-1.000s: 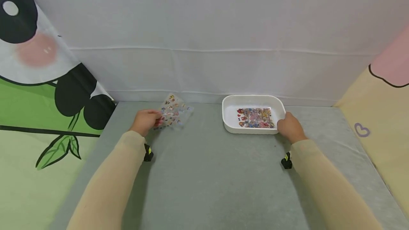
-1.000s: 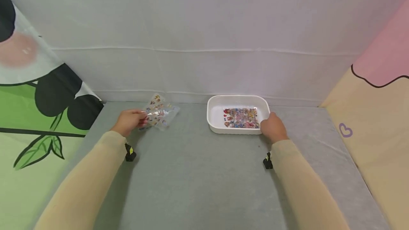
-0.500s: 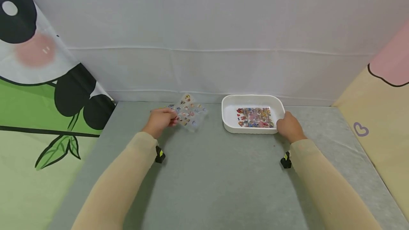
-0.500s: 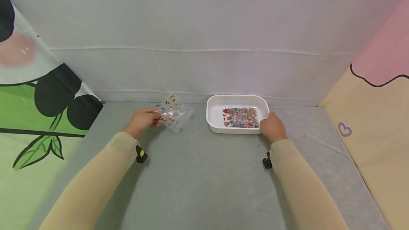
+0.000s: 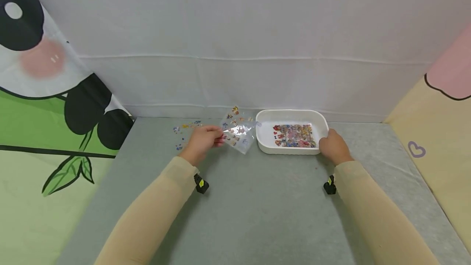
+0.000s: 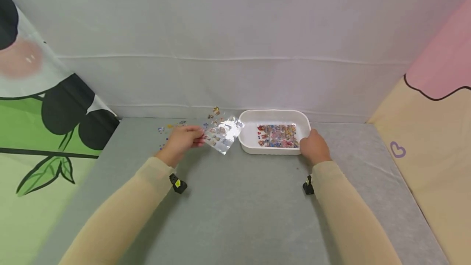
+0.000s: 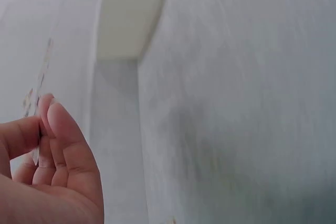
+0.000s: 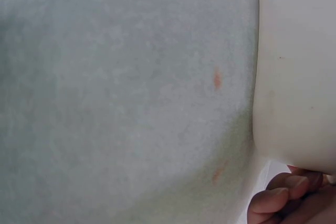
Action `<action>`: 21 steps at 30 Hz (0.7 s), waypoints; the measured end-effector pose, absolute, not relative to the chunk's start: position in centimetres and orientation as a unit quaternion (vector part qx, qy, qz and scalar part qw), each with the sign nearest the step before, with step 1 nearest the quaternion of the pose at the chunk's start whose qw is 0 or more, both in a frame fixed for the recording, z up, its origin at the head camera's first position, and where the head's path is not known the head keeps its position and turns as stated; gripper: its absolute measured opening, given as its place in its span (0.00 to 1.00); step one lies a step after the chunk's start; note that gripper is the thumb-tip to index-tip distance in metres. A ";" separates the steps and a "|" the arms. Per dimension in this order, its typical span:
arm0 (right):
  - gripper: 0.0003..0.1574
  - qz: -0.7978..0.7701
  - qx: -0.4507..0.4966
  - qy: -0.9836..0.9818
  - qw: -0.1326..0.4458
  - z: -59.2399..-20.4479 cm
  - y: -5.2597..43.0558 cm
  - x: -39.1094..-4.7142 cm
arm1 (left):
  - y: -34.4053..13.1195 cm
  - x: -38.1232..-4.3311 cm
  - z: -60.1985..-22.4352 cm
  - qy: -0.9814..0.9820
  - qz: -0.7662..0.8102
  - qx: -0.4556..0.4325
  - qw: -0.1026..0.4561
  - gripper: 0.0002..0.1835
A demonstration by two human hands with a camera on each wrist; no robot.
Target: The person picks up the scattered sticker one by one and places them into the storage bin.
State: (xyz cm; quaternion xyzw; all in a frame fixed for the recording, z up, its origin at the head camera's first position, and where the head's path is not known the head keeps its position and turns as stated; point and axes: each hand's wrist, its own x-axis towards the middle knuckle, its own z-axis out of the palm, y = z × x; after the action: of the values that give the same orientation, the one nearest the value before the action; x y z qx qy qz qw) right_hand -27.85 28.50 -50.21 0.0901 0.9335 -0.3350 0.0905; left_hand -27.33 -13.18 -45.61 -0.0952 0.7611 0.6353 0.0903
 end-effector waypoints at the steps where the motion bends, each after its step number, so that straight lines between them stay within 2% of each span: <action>1: 0.39 -0.333 0.092 0.934 0.092 -50.2 28.5 -27.9 | -12.7 -27.2 -45.6 0.756 0.642 -0.095 0.089 0.11; 14: 0.39 -0.331 0.093 0.934 0.098 -50.4 28.7 -28.2 | -7.8 -26.9 -46.5 0.698 0.704 -0.104 0.085 0.10; 21: 0.39 -0.331 0.092 0.934 0.101 -50.4 28.6 -28.2 | -5.2 -27.2 -46.6 0.685 0.717 -0.116 0.057 0.10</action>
State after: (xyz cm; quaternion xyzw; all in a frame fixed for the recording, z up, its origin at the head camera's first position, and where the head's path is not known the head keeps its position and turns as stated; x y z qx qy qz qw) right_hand -28.20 28.64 -50.37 0.0920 0.9336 -0.3312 0.1006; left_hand -27.20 -5.19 -46.60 -0.1156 0.6850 0.7170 0.0570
